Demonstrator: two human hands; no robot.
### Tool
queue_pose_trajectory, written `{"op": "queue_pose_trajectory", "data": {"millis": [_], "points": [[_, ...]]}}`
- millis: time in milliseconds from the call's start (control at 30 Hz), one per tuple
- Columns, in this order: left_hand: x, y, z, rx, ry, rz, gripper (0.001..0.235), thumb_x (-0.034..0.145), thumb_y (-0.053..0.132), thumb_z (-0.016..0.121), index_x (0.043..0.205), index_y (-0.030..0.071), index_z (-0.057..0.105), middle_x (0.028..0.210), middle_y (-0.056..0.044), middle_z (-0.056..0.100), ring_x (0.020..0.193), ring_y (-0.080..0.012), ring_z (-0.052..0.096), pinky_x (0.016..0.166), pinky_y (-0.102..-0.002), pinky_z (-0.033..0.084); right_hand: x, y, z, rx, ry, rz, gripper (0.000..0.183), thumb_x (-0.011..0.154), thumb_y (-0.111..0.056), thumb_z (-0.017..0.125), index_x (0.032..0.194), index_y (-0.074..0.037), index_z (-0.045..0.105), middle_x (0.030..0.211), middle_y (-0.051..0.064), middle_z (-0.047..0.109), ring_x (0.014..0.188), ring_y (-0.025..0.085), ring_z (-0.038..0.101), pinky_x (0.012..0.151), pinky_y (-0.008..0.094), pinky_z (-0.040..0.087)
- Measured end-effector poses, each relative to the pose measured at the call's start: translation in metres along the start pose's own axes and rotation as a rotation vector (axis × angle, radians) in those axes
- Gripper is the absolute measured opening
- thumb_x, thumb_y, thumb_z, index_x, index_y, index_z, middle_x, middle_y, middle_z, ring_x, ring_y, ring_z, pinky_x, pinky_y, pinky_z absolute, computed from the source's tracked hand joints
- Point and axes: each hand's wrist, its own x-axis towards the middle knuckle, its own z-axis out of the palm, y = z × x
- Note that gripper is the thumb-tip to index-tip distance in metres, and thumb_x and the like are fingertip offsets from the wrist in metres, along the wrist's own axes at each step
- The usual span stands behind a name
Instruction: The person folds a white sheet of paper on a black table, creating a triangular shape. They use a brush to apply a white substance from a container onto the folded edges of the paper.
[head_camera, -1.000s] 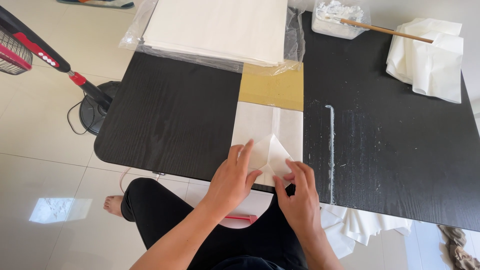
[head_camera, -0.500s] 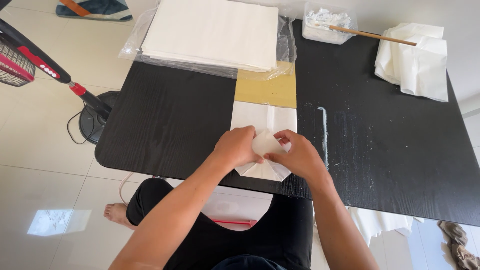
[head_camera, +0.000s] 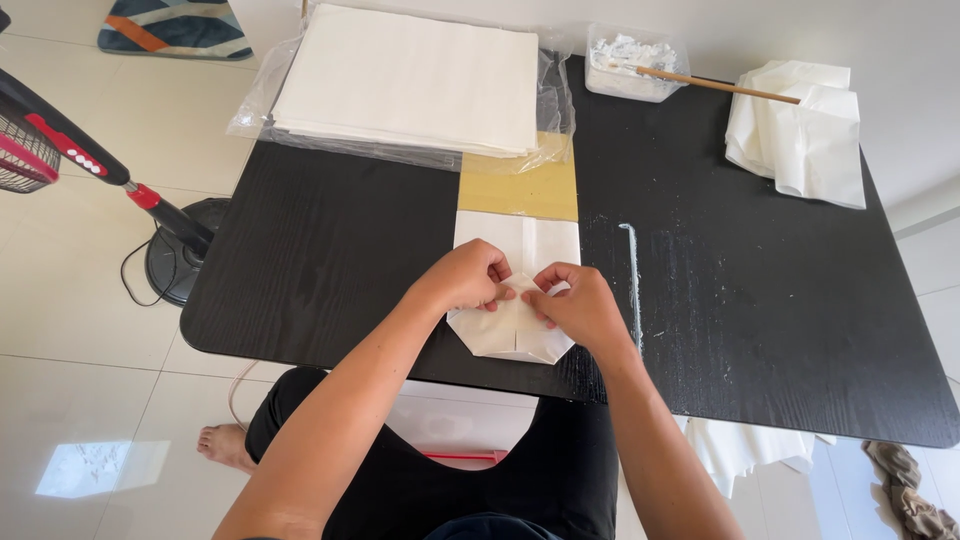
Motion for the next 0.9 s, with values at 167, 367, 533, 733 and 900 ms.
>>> {"op": "queue_pose_trajectory", "data": {"millis": [167,367,533,733,900], "points": [[-0.014,-0.004,0.007,0.078,0.085,0.139,0.021,0.088,0.009,0.075,0.108,0.001,0.075,0.097,-0.011,0.075,0.068,-0.0179,0.076,0.067,-0.029,0.061,-0.012,0.009,0.005,0.081,0.066,-0.15,0.021,0.083,-0.008,0.08,0.104,-0.004,0.079,0.095,0.015,0.076,0.068,0.023,0.074,0.06,0.029,0.061],[-0.034,-0.007,0.014,0.036,0.155,0.311,0.021,0.088,0.013,0.076,0.107,0.003,0.075,0.11,-0.014,0.075,0.085,-0.0288,0.077,0.077,-0.037,0.061,-0.012,0.024,0.005,0.057,0.086,-0.36,0.022,0.081,-0.003,0.079,0.104,-0.002,0.079,0.102,0.014,0.075,0.078,0.023,0.074,0.064,0.03,0.064],[-0.019,-0.021,0.021,-0.038,0.175,0.311,0.022,0.1,0.014,0.063,0.116,0.006,0.075,0.115,-0.01,0.076,0.082,-0.0212,0.075,0.077,-0.034,0.06,-0.021,0.009,-0.005,0.018,0.006,-0.385,0.032,0.089,-0.005,0.073,0.121,-0.004,0.074,0.113,0.016,0.074,0.087,0.027,0.075,0.066,0.033,0.065],[0.005,-0.019,0.023,-0.028,0.268,0.193,0.015,0.095,0.016,0.069,0.106,0.012,0.077,0.097,-0.004,0.076,0.058,-0.0139,0.07,0.056,-0.025,0.056,-0.012,0.007,-0.005,0.088,0.021,-0.221,0.029,0.095,-0.008,0.066,0.123,-0.008,0.073,0.106,0.013,0.073,0.071,0.018,0.07,0.047,0.025,0.056],[0.026,-0.023,0.028,-0.121,0.28,0.036,0.019,0.084,0.023,0.078,0.1,0.014,0.08,0.083,0.001,0.073,0.048,-0.0086,0.064,0.047,-0.018,0.051,-0.003,0.004,-0.004,0.053,0.005,-0.182,0.022,0.096,-0.014,0.069,0.115,-0.006,0.076,0.102,0.013,0.075,0.065,0.016,0.067,0.049,0.026,0.053]]}}
